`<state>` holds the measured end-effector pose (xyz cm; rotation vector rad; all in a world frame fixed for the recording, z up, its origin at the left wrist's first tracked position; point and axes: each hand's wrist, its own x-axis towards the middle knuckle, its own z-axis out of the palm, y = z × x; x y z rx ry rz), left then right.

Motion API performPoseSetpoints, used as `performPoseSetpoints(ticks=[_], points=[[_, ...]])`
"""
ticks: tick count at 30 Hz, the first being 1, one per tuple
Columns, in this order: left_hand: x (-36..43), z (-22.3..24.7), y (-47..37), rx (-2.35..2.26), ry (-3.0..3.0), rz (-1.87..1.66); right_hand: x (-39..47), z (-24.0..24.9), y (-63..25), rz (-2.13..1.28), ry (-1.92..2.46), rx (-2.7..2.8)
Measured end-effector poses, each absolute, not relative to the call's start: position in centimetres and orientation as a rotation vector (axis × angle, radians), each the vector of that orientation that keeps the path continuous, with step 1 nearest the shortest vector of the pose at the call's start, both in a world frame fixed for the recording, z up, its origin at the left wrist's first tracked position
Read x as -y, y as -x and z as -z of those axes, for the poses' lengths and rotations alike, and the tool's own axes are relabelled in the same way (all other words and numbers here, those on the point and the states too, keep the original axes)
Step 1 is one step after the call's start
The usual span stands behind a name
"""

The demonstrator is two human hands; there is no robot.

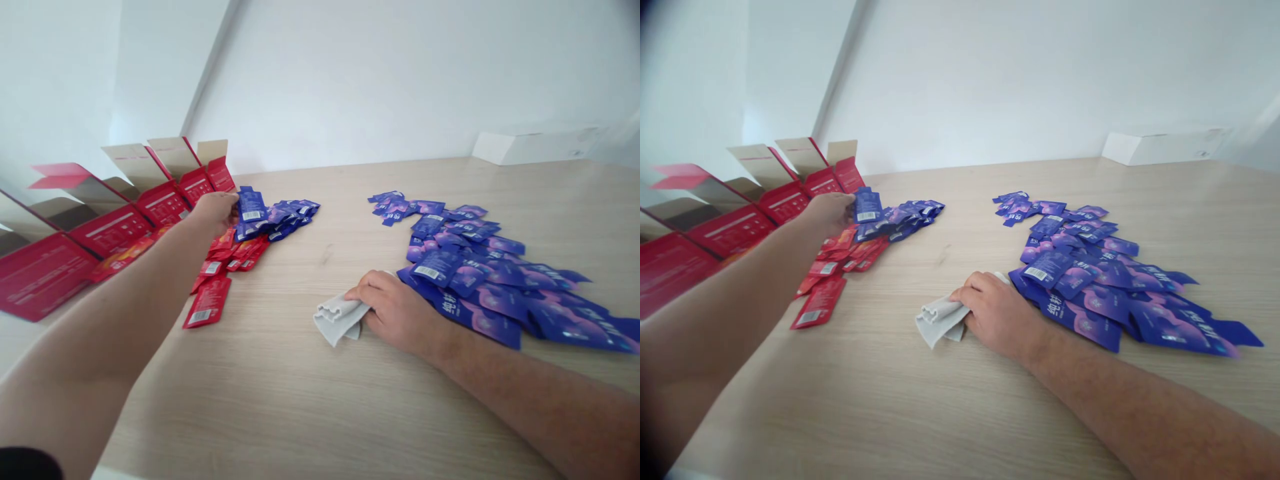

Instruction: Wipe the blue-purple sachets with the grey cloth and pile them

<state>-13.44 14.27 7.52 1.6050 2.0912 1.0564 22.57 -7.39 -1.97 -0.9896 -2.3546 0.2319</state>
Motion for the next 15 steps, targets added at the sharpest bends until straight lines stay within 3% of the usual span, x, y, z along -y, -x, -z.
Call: performPoseSetpoints(ticks=[5, 10, 15], points=[[-15.2, -7.3, 14.4, -2.202, -1.623, -1.059, 7.5, 1.8, -22.6, -0.227, 0.990, 2.358], [-13.2, -5.0, 12.4, -2.230, -1.876, -1.281, 7.6, 1.9, -22.7, -0.210, 0.976, 2.385], [-10.1, -2.8, 6.1, -1.952, -2.030, -1.030, 8.0, 1.7, -22.7, -0.129, 1.014, 2.461]])
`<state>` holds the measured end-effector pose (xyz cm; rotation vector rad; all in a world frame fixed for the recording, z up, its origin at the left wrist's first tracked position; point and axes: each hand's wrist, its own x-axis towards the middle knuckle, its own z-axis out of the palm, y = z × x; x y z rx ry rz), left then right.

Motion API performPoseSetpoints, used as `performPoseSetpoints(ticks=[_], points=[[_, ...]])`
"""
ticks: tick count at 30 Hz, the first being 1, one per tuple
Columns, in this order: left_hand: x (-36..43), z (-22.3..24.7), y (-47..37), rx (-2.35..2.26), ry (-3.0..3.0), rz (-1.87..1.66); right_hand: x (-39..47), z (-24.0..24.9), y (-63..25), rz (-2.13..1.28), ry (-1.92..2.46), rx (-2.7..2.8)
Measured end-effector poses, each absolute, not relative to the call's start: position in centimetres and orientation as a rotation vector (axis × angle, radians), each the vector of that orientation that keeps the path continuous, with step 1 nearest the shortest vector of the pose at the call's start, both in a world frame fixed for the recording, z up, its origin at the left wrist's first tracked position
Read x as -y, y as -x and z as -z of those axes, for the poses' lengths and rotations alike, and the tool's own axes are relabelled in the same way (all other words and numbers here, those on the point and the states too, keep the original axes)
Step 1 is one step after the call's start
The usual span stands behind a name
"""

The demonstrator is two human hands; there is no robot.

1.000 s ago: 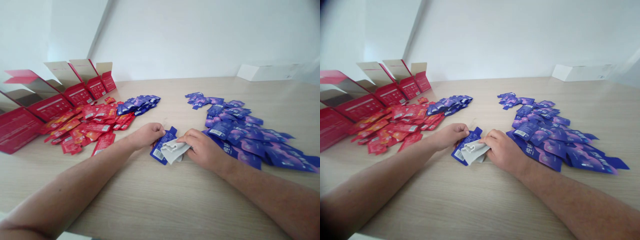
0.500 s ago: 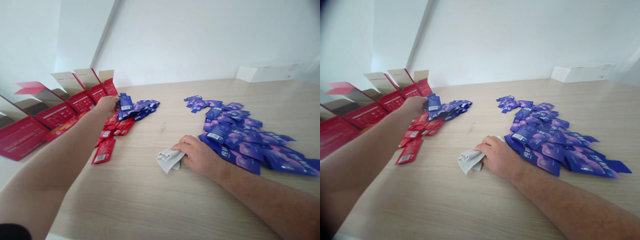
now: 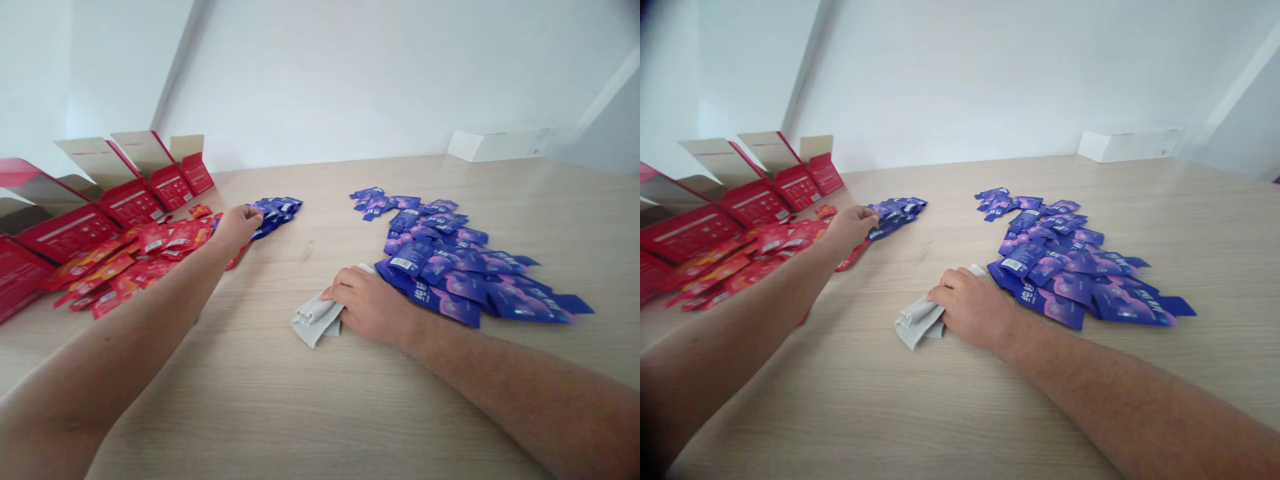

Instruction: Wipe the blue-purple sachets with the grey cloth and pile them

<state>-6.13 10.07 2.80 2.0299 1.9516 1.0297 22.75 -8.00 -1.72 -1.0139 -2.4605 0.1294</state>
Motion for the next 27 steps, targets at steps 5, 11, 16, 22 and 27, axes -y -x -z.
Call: performPoseSetpoints(ticks=[5, 11, 16, 22, 27], points=[[-6.9, -1.4, -1.7, -1.526, -2.108, -0.659, 8.5, 1.3, -22.8, -0.047, 1.027, 2.544], [-4.1, -2.1, -10.3, -1.219, -2.319, -0.443, 8.4, 1.4, -23.0, 0.005, 1.033, 2.569], [-3.8, -3.3, -16.8, -1.066, -2.617, -0.397, 8.2, 1.8, -23.3, 0.021, 1.006, 2.563], [-3.8, -3.2, -22.4, -1.072, -2.824, 0.001, 8.2, 1.8, -23.6, 0.102, 0.995, 2.565], [-4.0, -3.0, -24.1, -1.117, -2.869, 0.119, 8.1, 1.9, -23.7, 0.130, 1.004, 2.536]])
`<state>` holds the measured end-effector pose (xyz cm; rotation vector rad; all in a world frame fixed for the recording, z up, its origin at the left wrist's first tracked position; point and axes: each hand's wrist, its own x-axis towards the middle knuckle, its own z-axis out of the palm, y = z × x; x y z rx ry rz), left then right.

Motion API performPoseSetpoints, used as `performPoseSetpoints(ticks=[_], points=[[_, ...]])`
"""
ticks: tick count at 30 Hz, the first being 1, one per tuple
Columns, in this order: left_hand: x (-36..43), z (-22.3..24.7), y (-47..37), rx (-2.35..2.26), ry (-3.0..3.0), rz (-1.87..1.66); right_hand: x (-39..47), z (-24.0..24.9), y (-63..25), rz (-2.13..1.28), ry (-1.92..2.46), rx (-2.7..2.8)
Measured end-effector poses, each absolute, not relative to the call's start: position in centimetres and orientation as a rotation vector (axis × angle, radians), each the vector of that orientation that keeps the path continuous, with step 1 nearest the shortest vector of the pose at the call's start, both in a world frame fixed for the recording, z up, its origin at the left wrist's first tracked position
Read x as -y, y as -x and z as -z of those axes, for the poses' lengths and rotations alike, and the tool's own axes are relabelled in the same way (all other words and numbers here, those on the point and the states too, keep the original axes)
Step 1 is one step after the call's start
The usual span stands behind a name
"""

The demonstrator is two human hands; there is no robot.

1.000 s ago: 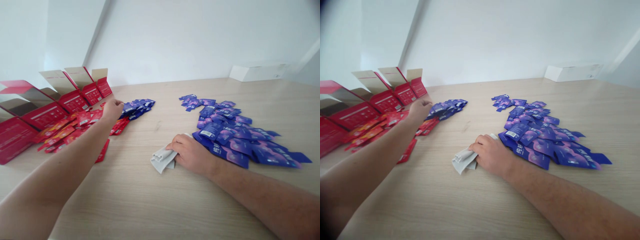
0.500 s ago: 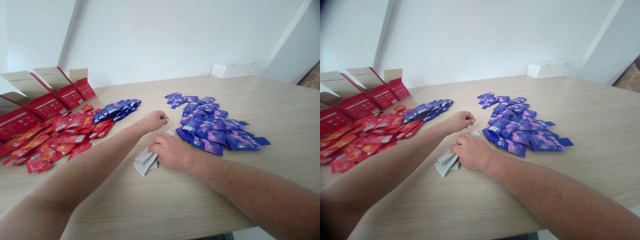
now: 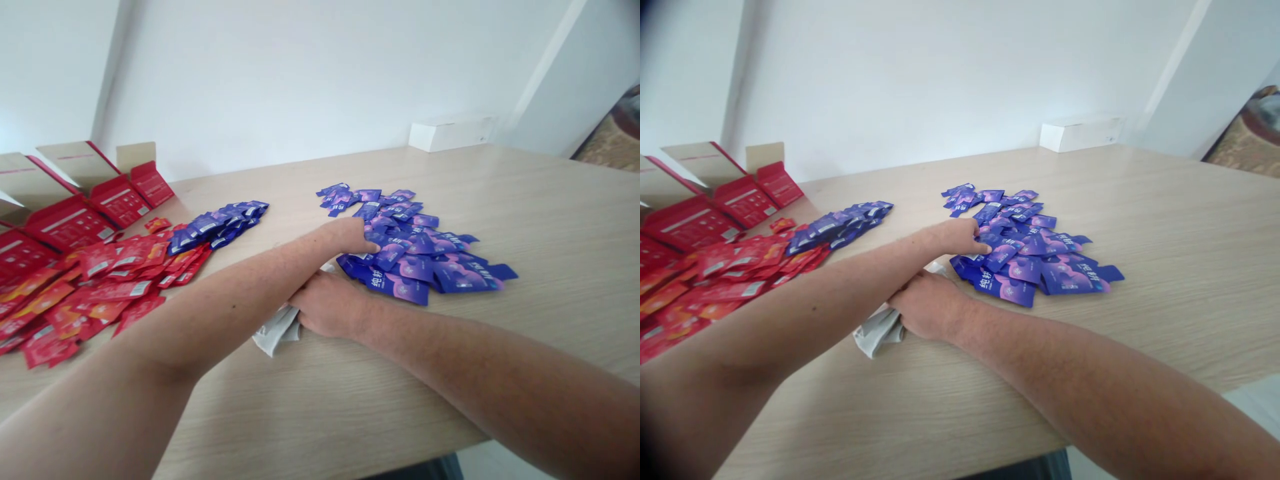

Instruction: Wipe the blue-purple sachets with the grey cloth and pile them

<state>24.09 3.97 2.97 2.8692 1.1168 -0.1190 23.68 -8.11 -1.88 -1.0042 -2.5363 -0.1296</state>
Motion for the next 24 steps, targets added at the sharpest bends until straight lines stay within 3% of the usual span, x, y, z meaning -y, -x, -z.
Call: performPoseSetpoints(ticks=[12, 24], points=[[-4.1, -3.9, -22.6, -1.143, -2.594, 0.003, 8.2, 1.6, -23.8, 0.092, 1.000, 2.567], [-5.0, -3.1, -14.3, -1.117, -2.006, -0.723, 8.5, 1.4, -23.3, 0.037, 0.999, 2.612]])
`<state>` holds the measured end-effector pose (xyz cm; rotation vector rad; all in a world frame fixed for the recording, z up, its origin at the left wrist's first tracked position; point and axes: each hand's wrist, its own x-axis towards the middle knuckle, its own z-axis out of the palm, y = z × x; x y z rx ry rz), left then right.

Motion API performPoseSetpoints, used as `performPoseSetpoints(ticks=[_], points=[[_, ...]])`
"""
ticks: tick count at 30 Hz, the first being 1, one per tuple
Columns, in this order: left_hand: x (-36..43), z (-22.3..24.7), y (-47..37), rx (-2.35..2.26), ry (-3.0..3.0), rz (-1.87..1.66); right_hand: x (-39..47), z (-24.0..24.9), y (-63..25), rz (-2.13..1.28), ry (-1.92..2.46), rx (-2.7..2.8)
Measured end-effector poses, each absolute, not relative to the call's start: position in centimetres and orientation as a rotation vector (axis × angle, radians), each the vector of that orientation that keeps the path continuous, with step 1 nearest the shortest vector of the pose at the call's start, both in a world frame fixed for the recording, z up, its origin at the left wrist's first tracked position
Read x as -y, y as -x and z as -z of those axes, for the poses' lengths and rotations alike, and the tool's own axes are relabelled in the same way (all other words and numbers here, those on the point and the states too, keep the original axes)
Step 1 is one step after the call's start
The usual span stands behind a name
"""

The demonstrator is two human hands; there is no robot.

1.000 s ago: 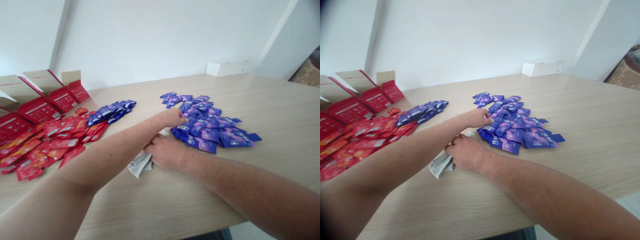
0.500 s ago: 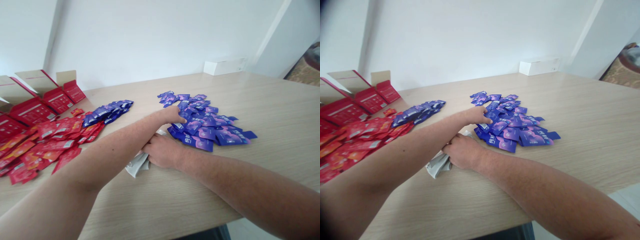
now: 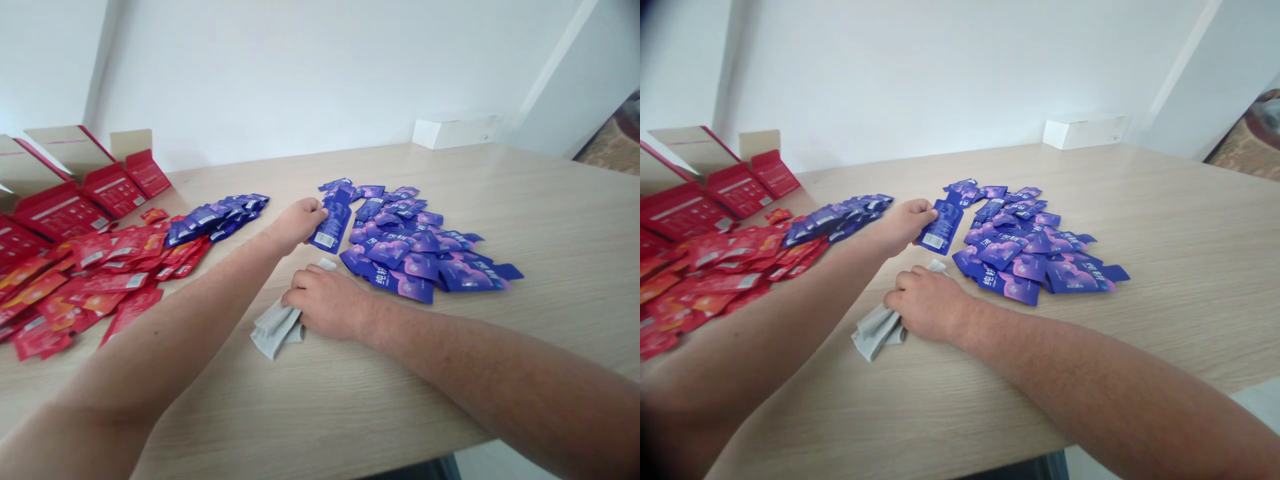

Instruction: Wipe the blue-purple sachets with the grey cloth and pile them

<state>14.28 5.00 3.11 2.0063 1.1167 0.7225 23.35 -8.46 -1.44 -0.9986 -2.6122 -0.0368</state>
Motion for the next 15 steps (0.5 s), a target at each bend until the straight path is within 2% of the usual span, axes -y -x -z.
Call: performPoseSetpoints(ticks=[4, 10, 15], points=[[-5.0, -2.3, -9.0, -1.063, -1.731, -0.800, 8.9, 1.4, -22.9, 0.027, 0.958, 2.637], [-2.7, -0.6, -2.3, -1.075, -1.532, -0.608, 10.2, 0.9, -21.5, -0.048, 0.941, 2.676], [-1.7, 0.3, 0.4, -1.093, -1.686, -0.386, 11.1, 0.3, -19.5, -0.159, 0.902, 2.704]])
